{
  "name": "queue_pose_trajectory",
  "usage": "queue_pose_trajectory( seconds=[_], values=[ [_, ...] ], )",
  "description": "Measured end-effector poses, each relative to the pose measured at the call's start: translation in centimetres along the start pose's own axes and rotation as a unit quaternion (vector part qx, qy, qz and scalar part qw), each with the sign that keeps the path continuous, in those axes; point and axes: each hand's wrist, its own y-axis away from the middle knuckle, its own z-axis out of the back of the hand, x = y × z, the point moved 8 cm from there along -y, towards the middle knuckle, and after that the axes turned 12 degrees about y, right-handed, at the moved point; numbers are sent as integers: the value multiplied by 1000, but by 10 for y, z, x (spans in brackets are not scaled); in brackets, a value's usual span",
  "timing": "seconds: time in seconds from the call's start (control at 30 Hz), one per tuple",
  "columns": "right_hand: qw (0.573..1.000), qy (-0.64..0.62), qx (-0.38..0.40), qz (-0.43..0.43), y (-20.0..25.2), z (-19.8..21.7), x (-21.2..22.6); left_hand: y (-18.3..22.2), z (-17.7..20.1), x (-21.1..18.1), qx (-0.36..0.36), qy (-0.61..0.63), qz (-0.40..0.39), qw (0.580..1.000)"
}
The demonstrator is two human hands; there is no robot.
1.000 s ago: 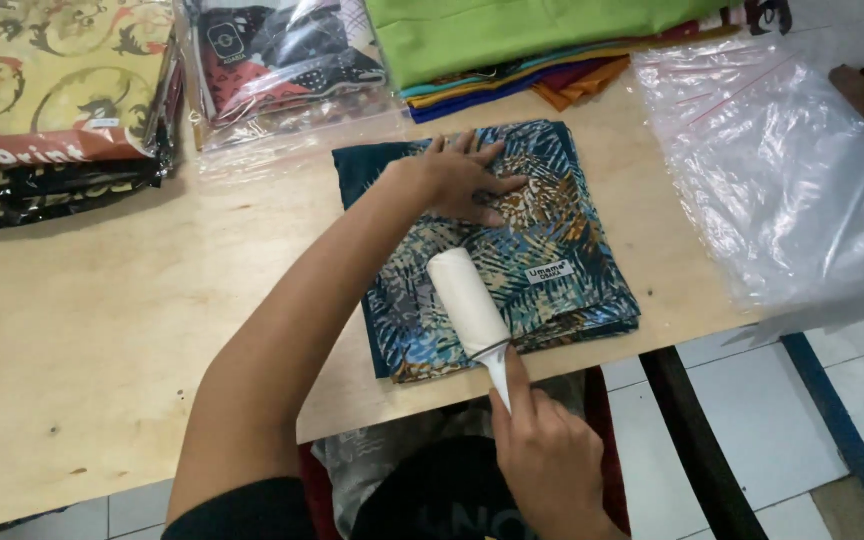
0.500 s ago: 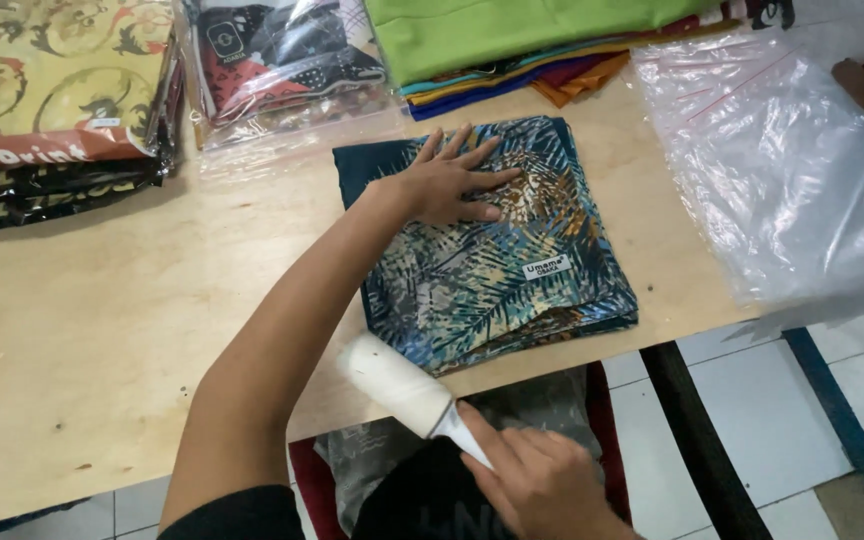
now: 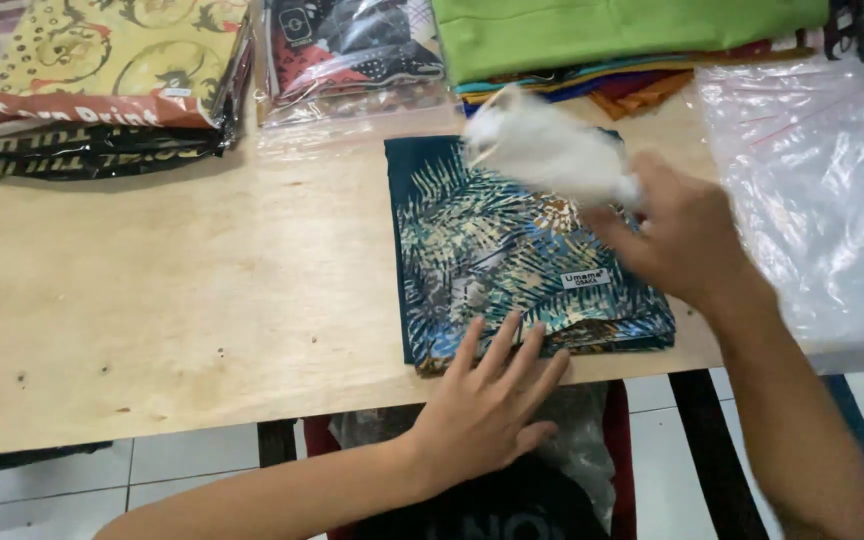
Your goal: Using a lint roller to remove debris from a piece of patterned fabric and then folding it neatly on a table.
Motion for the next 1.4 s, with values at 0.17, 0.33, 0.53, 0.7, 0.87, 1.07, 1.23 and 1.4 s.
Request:
queue_pose_trajectory(
  seconds=[0.17,0.33,0.53,0.7,0.87,1.07,1.23,1.4],
  values=[
    [957,120,112,238,-20,-93,62,10,-36,22,-42,-128,104,985],
    [936,42,118,328,-46,-140,56,14,-44,22,-96,-123,99,983],
    [916,80,153,362,-82,-157,58,13,-45,25,-144,-118,134,973],
    [933,91,84,337,-139,-176,57,14,-52,27,-132,-130,138,973],
    [957,110,67,260,-197,-191,54,13,-50,25,-128,-145,141,971],
    [965,-182,-61,178,-147,-138,93,13,-44,22,-101,-158,123,975],
    [945,-176,-78,264,-45,-86,111,12,-41,22,-119,-169,116,971],
    [960,21,-25,280,-2,-103,52,13,-37,21,-147,-156,104,971]
  ],
)
